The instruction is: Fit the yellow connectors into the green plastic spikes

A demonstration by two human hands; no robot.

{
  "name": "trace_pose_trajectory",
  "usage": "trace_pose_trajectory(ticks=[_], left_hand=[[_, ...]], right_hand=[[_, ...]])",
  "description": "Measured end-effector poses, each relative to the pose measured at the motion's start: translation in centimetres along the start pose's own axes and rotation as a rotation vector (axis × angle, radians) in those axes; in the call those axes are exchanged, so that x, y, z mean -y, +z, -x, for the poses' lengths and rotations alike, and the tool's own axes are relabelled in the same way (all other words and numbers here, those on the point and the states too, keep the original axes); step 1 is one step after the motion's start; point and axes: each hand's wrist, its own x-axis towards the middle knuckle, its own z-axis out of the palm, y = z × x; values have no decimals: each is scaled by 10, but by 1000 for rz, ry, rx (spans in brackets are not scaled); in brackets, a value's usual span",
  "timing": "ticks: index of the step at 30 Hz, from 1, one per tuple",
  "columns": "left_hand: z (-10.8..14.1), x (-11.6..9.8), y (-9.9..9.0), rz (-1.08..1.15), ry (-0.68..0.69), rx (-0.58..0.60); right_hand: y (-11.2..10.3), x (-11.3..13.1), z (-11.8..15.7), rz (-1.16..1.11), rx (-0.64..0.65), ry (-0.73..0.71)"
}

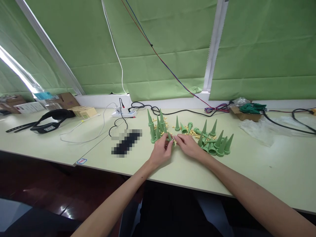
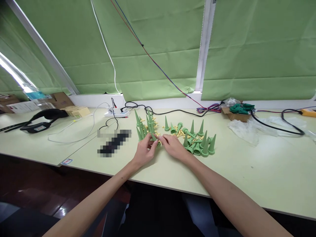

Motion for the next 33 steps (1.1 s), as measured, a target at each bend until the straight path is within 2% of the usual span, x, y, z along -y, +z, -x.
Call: trace_pose_trajectory(ticks=[4,8,18,24,33], left_hand=[[-2,0,0,23,-18,-83],[-3,-1,0,22,-30,-114],[-2,-4,-1,0,-8,-74],[0,-3,0,2,9,11],[-2,-3,0,-15,0,-50]], right_hand=[[-3,5,2,-62,-5,14],[-5,6,3,-102,30,-3],[-5,2,2,-71,34,-39],[-3,-3,-1,25,-12,-43],[-1,-3,-2,5,1,-29]])
